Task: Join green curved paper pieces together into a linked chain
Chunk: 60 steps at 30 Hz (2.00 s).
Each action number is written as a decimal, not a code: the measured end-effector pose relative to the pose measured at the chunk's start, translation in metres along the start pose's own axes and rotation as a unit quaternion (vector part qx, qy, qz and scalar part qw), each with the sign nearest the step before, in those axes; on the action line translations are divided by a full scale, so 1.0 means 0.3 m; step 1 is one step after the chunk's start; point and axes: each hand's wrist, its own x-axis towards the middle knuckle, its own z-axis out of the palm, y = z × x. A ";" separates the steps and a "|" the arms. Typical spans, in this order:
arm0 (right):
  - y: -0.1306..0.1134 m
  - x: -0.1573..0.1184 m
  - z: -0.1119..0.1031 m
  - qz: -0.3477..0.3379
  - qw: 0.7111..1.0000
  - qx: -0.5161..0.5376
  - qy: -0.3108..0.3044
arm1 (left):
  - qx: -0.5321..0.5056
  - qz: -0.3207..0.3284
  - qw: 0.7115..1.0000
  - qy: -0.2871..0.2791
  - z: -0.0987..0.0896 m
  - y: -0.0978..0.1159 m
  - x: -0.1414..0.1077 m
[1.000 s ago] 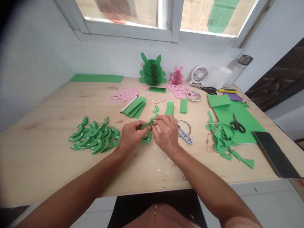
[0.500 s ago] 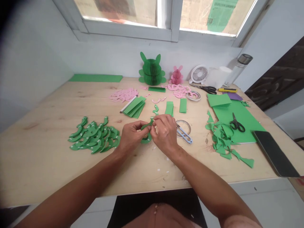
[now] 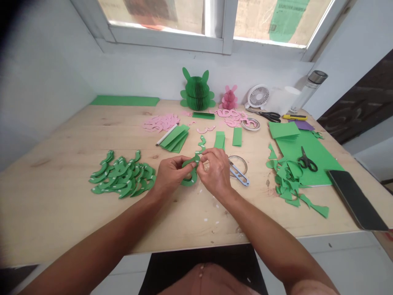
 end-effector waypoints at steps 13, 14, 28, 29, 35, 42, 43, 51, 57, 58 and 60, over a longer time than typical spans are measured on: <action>-0.001 -0.002 -0.011 0.026 0.999 0.018 -0.032 | -0.027 -0.018 0.999 -0.004 -0.001 0.011 0.001; -0.001 -0.001 -0.011 0.033 0.999 0.022 -0.036 | -0.021 -0.011 1.000 -0.004 -0.001 0.011 0.001; 0.015 -0.001 0.001 0.078 0.994 0.066 -0.044 | 0.090 0.069 0.994 0.011 -0.001 0.023 -0.015; 0.014 0.000 0.000 0.080 0.993 0.067 -0.045 | 0.091 0.071 0.993 0.010 -0.001 0.022 -0.014; 0.013 0.001 0.001 0.090 0.993 0.064 -0.045 | 0.116 0.086 0.989 0.014 -0.001 0.020 -0.013; 0.012 0.002 -0.002 0.096 0.991 0.073 -0.054 | 0.099 0.072 0.992 0.015 0.000 0.027 -0.014; 0.011 0.003 -0.002 0.098 0.991 0.073 -0.055 | 0.096 0.071 0.993 0.014 0.000 0.028 -0.014; 0.014 0.004 -0.002 0.108 0.988 0.084 -0.066 | 0.092 0.064 0.994 0.011 0.001 0.026 -0.017; 0.009 0.003 -0.004 0.111 0.988 0.088 -0.063 | 0.094 0.064 0.993 0.013 0.000 0.024 -0.012; 0.008 0.002 -0.005 0.111 0.988 0.089 -0.062 | 0.097 0.067 0.993 0.015 -0.001 0.025 -0.012; 0.006 0.001 -0.005 0.111 0.988 0.090 -0.060 | 0.101 0.073 0.992 0.017 -0.001 0.026 -0.012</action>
